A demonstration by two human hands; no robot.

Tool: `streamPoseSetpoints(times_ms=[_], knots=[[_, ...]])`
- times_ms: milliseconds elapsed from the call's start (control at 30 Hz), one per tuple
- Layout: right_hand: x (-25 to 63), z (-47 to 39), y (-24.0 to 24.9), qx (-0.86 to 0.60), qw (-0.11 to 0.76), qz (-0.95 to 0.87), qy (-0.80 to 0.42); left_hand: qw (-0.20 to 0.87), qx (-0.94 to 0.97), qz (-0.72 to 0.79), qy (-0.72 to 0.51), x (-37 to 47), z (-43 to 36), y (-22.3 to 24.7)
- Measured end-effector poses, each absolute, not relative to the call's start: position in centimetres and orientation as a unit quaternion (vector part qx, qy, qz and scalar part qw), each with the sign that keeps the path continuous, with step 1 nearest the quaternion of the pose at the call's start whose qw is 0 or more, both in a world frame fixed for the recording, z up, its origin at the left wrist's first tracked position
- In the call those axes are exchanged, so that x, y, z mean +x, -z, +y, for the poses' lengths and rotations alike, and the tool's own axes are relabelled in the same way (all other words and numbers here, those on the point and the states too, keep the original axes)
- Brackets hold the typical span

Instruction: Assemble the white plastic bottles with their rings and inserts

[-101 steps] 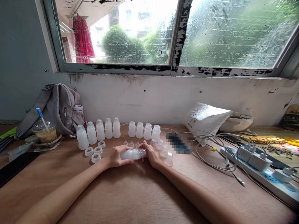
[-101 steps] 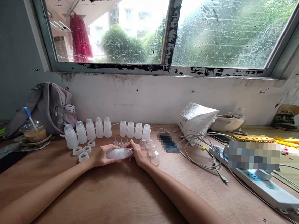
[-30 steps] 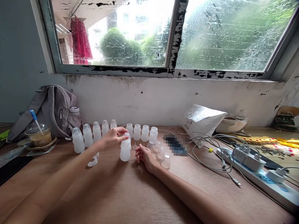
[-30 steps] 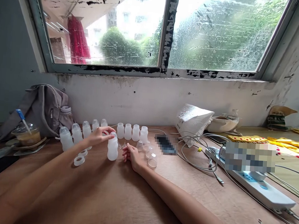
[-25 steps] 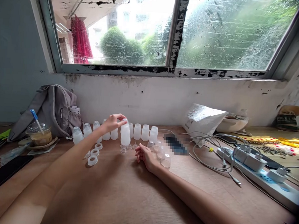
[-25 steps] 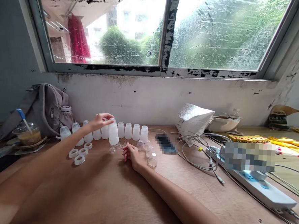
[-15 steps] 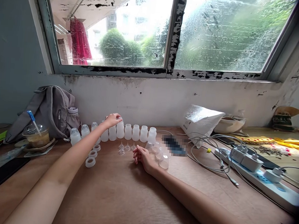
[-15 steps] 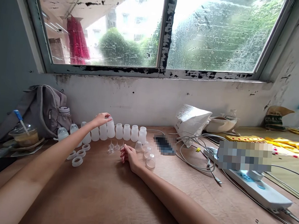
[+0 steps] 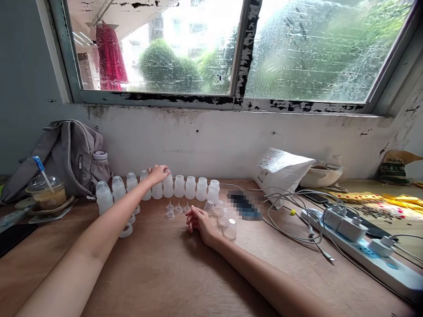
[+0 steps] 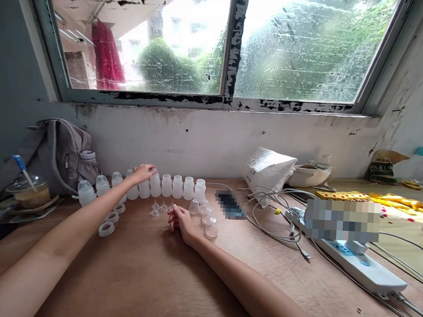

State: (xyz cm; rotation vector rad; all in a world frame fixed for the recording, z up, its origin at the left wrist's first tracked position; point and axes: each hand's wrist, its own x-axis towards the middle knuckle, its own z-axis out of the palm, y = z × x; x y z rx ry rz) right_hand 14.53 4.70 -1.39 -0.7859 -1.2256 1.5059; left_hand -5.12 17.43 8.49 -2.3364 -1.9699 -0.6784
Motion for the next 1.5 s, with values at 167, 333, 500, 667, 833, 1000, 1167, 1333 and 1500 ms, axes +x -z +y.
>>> streamPoseSetpoints(times_ms=[167,333,500,667,833,1000,1167,1333,1500], knots=[[14.5,4.7,1.5,-0.321,0.499,-0.508,-0.624,0.015,-0.749,-0.631,0.203,-5.0,17.4,-8.4],[14.5,4.6,1.4,-0.326,0.5,-0.507,-0.621,0.042,-0.752,-0.62,0.22,-4.7,16.7,-8.5],[14.6,4.5,1.2,-0.324,0.495,-0.519,-0.617,0.118,-0.78,-0.557,0.258,-5.3,13.9,-8.4],[14.5,4.5,1.4,-0.332,0.489,-0.554,-0.586,0.119,-0.853,-0.472,0.189,-8.1,8.0,-6.9],[14.0,4.4,1.8,-0.359,0.451,-0.655,-0.488,0.098,-0.875,-0.449,0.15,-11.7,1.4,-4.4],[13.2,4.3,1.4,-0.399,0.437,-0.711,-0.379,0.089,-0.846,-0.495,0.178,-14.9,-1.3,-2.3],[11.8,4.9,1.0,-0.422,0.446,-0.731,-0.297,0.043,-0.823,-0.548,0.145,-16.9,0.2,0.3],[10.7,6.0,1.7,-0.472,0.409,-0.739,-0.252,-0.003,-0.821,-0.554,0.136,-15.4,1.6,1.9],[10.0,6.4,1.7,-0.536,0.289,-0.777,-0.158,-0.023,-0.848,-0.513,0.131,-11.8,2.4,1.8]])
